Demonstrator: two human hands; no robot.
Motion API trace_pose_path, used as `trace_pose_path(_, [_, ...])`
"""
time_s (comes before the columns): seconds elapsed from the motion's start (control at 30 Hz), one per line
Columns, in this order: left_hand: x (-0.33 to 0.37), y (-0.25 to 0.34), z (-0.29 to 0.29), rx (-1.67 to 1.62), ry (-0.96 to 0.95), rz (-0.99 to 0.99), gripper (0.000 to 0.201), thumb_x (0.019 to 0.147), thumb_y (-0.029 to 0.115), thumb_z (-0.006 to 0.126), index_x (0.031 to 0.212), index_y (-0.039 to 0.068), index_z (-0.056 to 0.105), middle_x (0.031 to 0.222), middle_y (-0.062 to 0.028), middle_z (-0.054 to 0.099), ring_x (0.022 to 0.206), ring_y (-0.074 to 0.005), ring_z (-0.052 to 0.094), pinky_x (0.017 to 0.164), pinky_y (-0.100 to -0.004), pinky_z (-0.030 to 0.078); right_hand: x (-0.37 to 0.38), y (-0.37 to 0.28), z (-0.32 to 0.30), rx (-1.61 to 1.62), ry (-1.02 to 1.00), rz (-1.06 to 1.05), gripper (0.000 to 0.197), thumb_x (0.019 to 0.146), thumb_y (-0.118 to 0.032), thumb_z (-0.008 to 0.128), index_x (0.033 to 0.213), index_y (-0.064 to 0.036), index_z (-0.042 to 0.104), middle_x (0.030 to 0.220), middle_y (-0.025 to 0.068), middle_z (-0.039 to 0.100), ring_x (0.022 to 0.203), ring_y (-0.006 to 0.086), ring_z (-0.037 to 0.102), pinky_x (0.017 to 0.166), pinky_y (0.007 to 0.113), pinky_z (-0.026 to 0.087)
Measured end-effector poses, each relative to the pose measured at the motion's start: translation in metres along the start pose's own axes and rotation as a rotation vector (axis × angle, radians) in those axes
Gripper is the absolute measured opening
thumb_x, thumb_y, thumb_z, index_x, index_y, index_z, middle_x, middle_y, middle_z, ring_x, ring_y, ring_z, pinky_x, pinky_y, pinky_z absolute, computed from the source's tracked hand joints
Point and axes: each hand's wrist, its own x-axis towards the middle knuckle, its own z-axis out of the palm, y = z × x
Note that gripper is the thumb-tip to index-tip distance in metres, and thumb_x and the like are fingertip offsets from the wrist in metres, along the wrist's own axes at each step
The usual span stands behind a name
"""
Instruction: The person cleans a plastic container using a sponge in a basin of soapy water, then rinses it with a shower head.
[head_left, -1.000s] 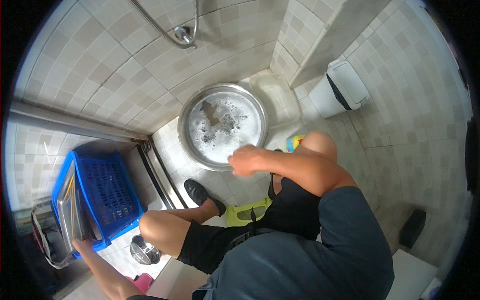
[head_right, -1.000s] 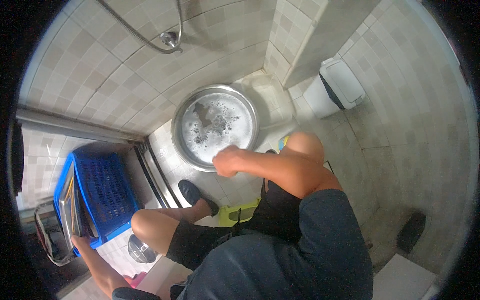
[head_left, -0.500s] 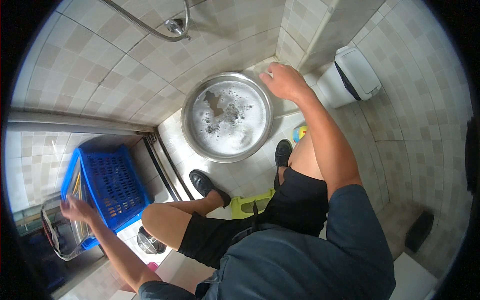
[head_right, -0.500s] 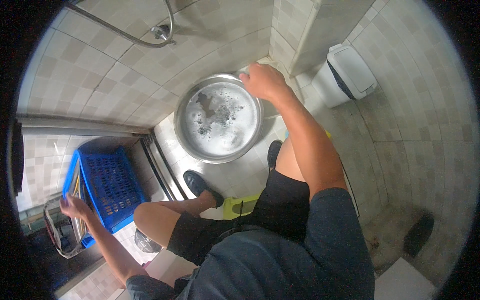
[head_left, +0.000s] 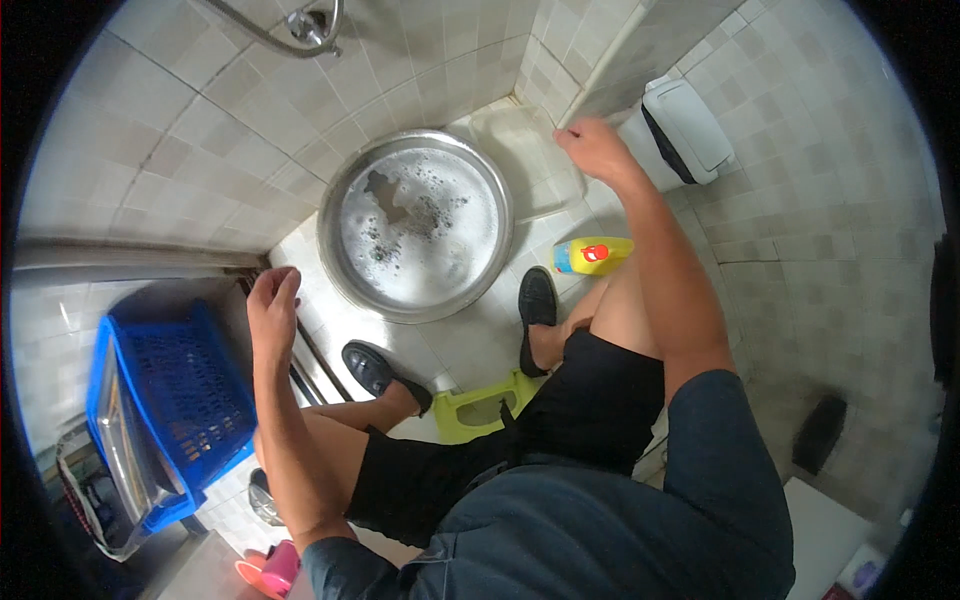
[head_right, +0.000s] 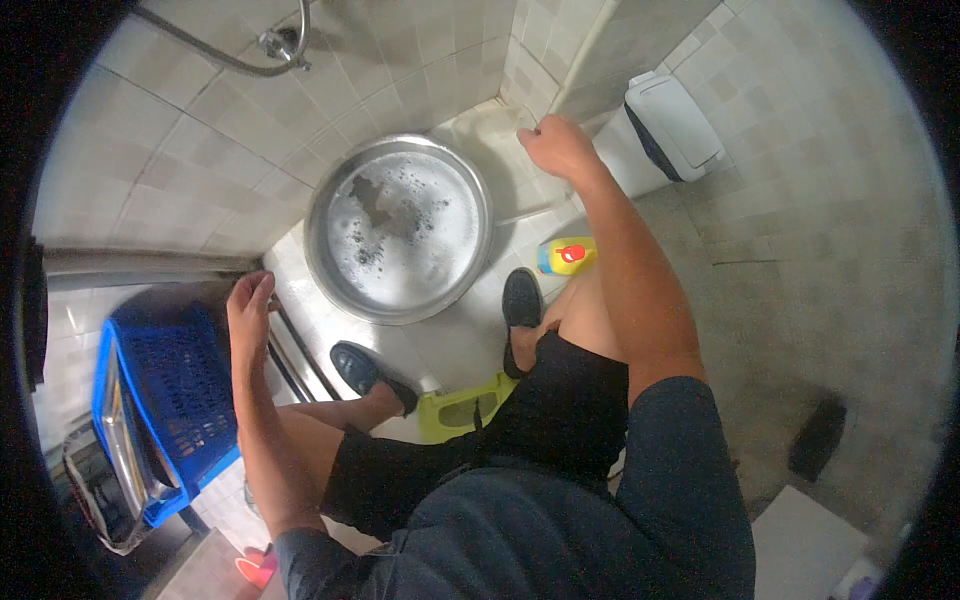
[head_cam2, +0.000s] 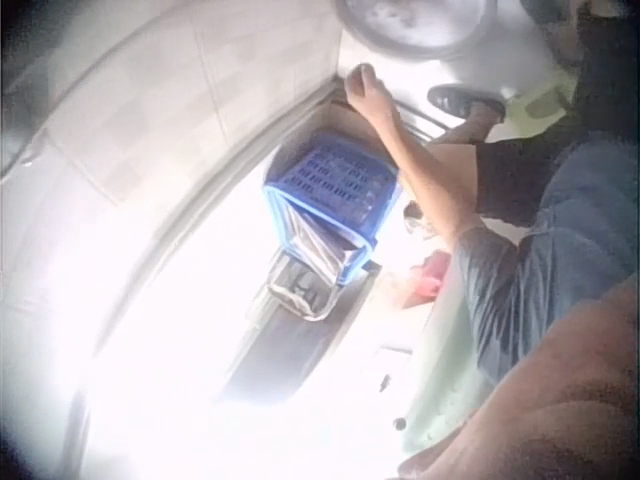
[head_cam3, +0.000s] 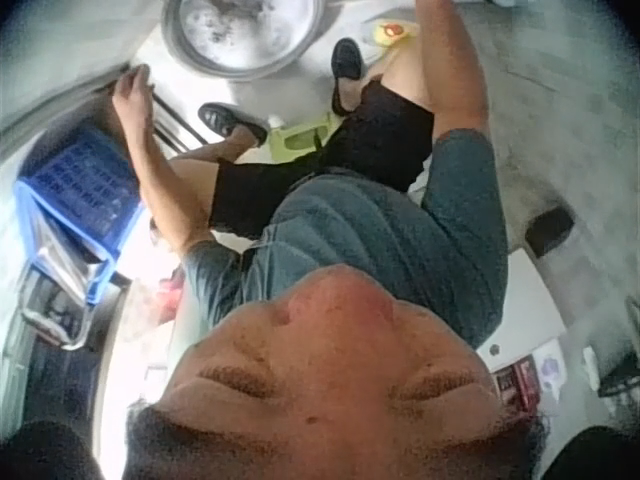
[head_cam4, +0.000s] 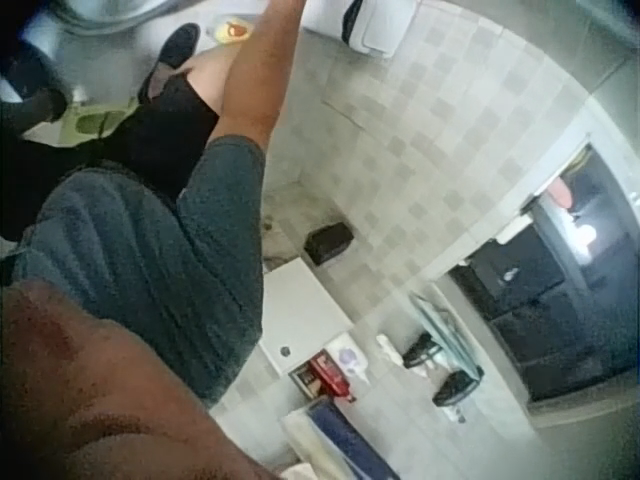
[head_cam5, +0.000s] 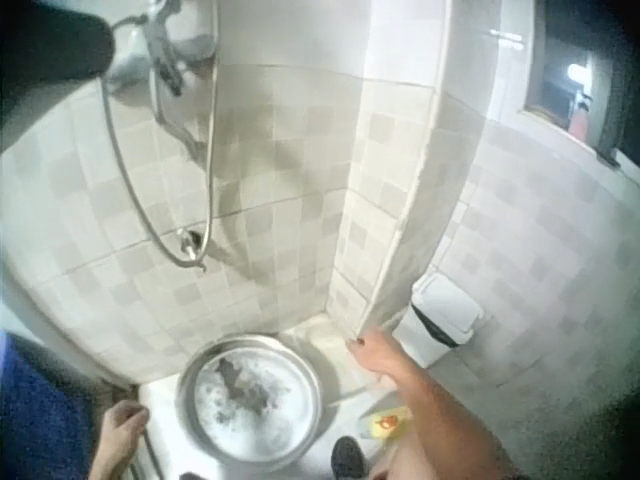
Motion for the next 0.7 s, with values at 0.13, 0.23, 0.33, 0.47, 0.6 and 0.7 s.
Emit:
trace_pose_path(0.13, [-0.005, 0.02, 0.01, 0.617, 0.048, 0.419, 0.033, 0.092, 0.026, 0.07, 0.106, -0.004, 0.068, 0.109, -0.02, 0.067, 0.102, -0.0364, 0.064, 0.089, -0.0416, 0.05, 0.021, 0.019, 0.059, 0.641, -0.259, 0.472, 0.054, 0.095, -0.033, 0.063, 0.131, 0.006, 0.054, 0.128, 0.0266, 0.061, 0.115, 0.0434, 0.063, 0.086, 0.053, 0.057])
trace_pose_path(0.23, [0.002, 0.015, 0.022, 0.707, 0.044, 0.417, 0.03, 0.091, 0.024, 0.07, 0.104, -0.003, 0.068, 0.11, -0.0206, 0.066, 0.105, -0.0399, 0.063, 0.092, -0.0439, 0.049, 0.062, 0.081, 0.087, 0.665, -0.126, 0.667, 0.056, 0.095, -0.027, 0.063, 0.142, -0.0002, 0.046, 0.14, 0.0222, 0.05, 0.12, 0.0452, 0.058, 0.081, 0.06, 0.059])
trace_pose_path(0.33, [0.006, 0.012, 0.021, 0.707, 0.051, 0.364, 0.029, 0.091, 0.023, 0.07, 0.104, -0.003, 0.068, 0.109, -0.0205, 0.066, 0.105, -0.0397, 0.063, 0.093, -0.0439, 0.049, 0.079, 0.099, 0.12, 0.76, -0.019, 0.987, 0.056, 0.096, -0.024, 0.062, 0.146, -0.007, 0.043, 0.149, 0.0202, 0.043, 0.127, 0.0469, 0.052, 0.087, 0.066, 0.056])
trace_pose_path(0.47, [0.007, 0.011, 0.014, 0.786, 0.065, 0.374, 0.027, 0.091, 0.021, 0.069, 0.107, -0.001, 0.067, 0.111, -0.017, 0.067, 0.101, -0.0334, 0.067, 0.087, -0.04, 0.052, 0.077, 0.099, 0.172, 0.912, 0.002, 1.213, 0.063, 0.098, -0.026, 0.061, 0.154, -0.0162, 0.035, 0.16, 0.0217, 0.028, 0.133, 0.0469, 0.046, 0.098, 0.07, 0.048])
trace_pose_path(0.6, [0.015, 0.022, 0.027, 0.761, 0.01, 0.267, 0.027, 0.092, 0.021, 0.069, 0.106, -0.002, 0.068, 0.107, -0.017, 0.068, 0.1, -0.0334, 0.067, 0.086, -0.0404, 0.052, 0.085, 0.136, 0.204, 1.158, 0.008, 1.299, 0.054, 0.101, -0.019, 0.056, 0.151, -0.0117, 0.036, 0.154, 0.0227, 0.035, 0.133, 0.0458, 0.046, 0.101, 0.068, 0.047])
trace_pose_path(0.7, [0.019, 0.019, 0.031, 0.719, 0.0, 0.25, 0.027, 0.09, 0.021, 0.071, 0.103, -0.003, 0.067, 0.107, -0.019, 0.066, 0.099, -0.0371, 0.065, 0.088, -0.0437, 0.051, 0.086, 0.167, 0.226, 1.235, 0.025, 1.304, 0.047, 0.101, -0.015, 0.053, 0.146, -0.0082, 0.04, 0.144, 0.0226, 0.044, 0.124, 0.0446, 0.052, 0.099, 0.068, 0.049])
